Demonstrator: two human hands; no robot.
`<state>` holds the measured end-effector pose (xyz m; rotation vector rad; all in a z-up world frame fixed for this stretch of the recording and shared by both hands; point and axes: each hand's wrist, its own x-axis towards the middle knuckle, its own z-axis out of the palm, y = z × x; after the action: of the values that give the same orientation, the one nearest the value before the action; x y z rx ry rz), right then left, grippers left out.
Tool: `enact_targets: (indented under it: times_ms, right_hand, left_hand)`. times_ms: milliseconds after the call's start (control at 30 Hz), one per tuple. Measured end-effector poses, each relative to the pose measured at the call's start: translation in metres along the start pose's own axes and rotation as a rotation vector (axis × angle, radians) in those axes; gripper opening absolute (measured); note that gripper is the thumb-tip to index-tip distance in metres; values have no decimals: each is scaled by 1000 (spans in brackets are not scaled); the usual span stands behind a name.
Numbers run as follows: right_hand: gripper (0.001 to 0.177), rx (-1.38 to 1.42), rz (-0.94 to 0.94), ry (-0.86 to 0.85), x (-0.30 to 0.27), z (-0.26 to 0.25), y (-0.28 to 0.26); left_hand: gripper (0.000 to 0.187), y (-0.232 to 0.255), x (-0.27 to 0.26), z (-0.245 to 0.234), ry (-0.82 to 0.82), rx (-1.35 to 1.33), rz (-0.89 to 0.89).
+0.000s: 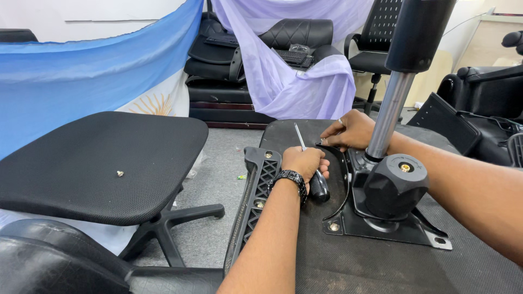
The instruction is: The person uses a screwdriver to tighten screws on the metal base of an office chair, securing the central gas lift and base plate. The person repeatedly adjusts the screwdriver and repositions hands to apply torque to multiple fasteners on the chair base.
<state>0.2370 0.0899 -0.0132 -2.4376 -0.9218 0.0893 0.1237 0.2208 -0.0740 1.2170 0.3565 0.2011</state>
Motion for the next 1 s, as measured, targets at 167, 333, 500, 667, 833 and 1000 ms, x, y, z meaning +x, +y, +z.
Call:
enact_targets:
  times_ms: [167, 333, 500, 667, 833, 1000]
  right_hand:
    - [28, 14, 43, 7, 2, 2, -5]
    - [31, 21, 39, -23, 10, 4, 6]
    - [33, 223, 7, -48, 19, 7, 21]
    - [29, 130, -6, -68, 21, 9, 21]
    - [29, 62, -9, -50, 22, 8, 22]
    - [37, 248, -7, -40, 18, 5, 19]
  left_hand:
    - [9, 1, 1, -1, 1, 4, -11]
    - [9, 2, -1, 0, 18, 19, -16]
    - [9, 0, 2, -2, -8, -14, -11]
    - [9, 1, 1, -2, -24, -26, -16]
    - [9, 2, -1, -2, -9, -17, -19]
    - [10, -2, 6, -5, -46, -53, -48]
